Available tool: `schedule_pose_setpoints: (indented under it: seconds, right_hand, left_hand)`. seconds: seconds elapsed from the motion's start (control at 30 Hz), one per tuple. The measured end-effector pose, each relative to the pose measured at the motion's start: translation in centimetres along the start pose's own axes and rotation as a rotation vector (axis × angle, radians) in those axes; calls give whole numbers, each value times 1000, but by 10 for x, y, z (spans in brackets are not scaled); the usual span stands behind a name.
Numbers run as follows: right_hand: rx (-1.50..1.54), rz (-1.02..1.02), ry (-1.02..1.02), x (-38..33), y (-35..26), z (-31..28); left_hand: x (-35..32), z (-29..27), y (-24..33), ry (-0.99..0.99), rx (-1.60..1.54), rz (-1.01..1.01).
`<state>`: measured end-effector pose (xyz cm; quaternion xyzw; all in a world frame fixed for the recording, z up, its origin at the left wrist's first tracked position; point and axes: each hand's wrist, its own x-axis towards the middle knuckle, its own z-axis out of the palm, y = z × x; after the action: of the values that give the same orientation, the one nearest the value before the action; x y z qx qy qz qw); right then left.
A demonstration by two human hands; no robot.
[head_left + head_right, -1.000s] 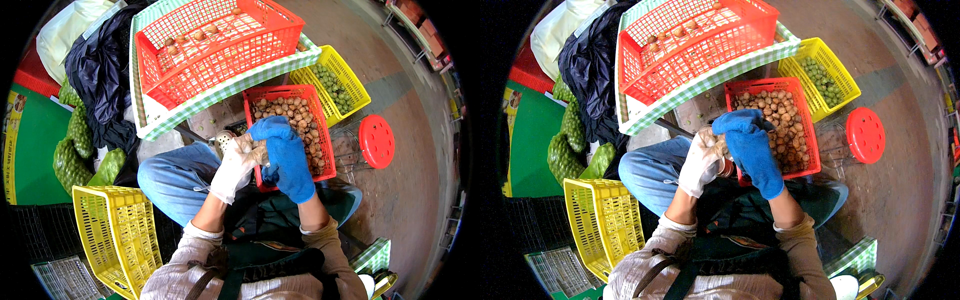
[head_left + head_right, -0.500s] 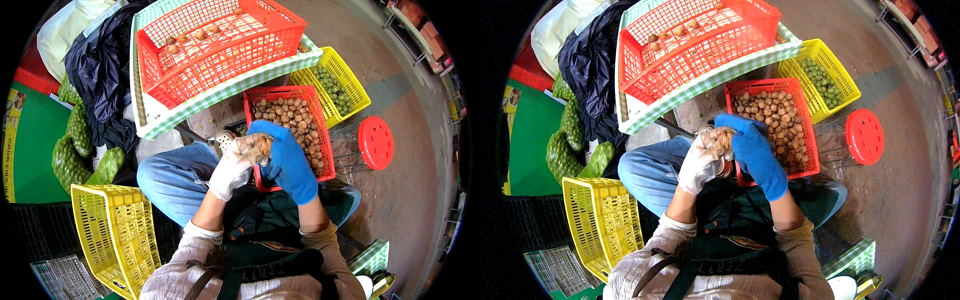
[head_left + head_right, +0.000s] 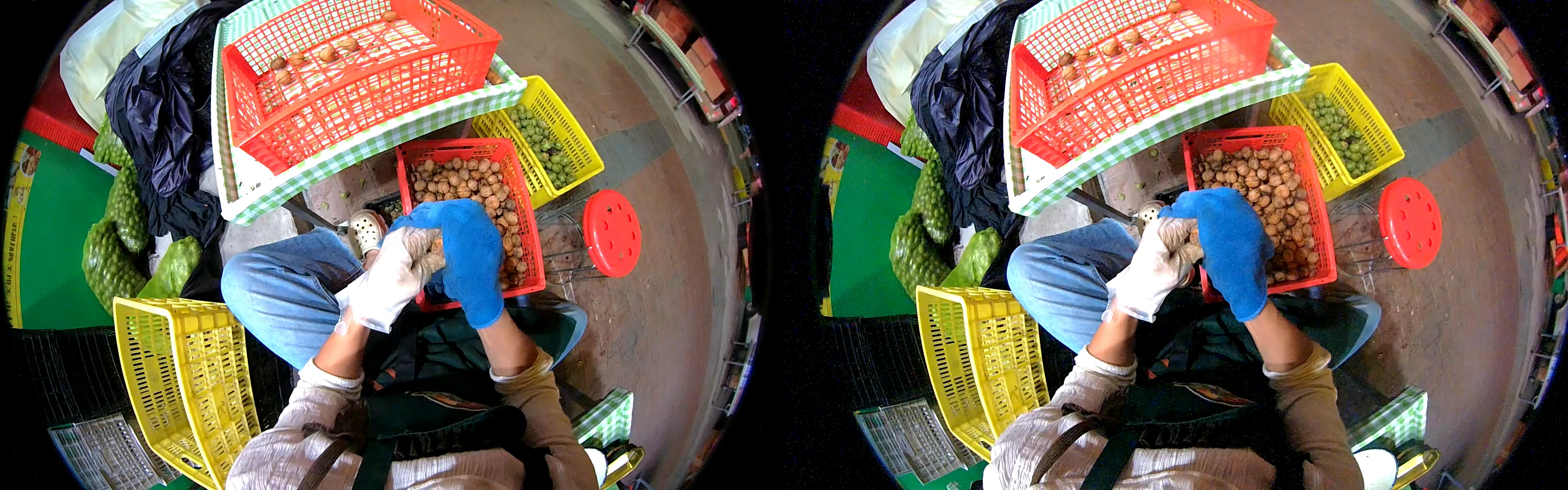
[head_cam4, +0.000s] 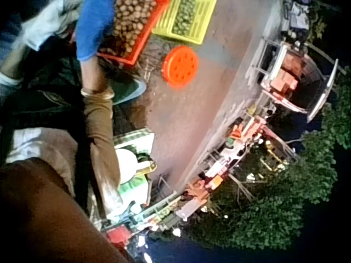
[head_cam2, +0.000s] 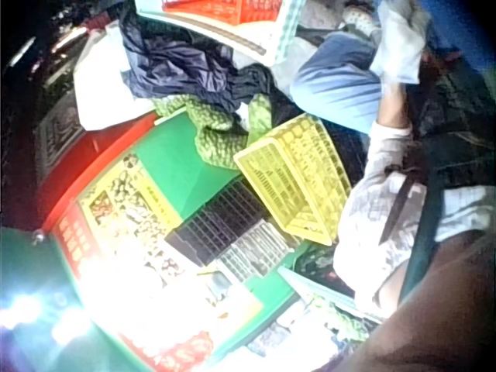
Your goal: The person sits at an outdoor market stall and wipes individual nuts with a blue cloth, placing them into a red crate. They occasionally adjust crates and remove gloves before resuming the wiping process.
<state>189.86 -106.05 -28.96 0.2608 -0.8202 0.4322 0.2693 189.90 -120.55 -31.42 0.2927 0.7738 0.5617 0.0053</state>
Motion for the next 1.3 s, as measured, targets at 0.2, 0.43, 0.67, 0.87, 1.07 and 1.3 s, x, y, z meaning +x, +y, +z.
schedule_pose_setpoints:
  seconds: [0.2,0.43,0.67,0.87,1.07,1.3]
  right_hand:
    - [437,398,9,-10,7,11]
    - [-136,550,-98,-39,-9,21]
    - [266,471,99,-62,50,43]
    - [129,427,45,-22,-5,21]
    - [971,792,317,-15,-4,16]
    - [600,620,340,-33,-18,18]
  left_hand:
    - [-5,16,-12,261,-575,-132]
    - [1,9,9,387,484,125]
    - [8,17,6,445,729,339]
    - [3,10,-9,446,642,197]
    - [-3,25,-1,674,-101,-39]
    - [-19,39,3,418,-856,-409]
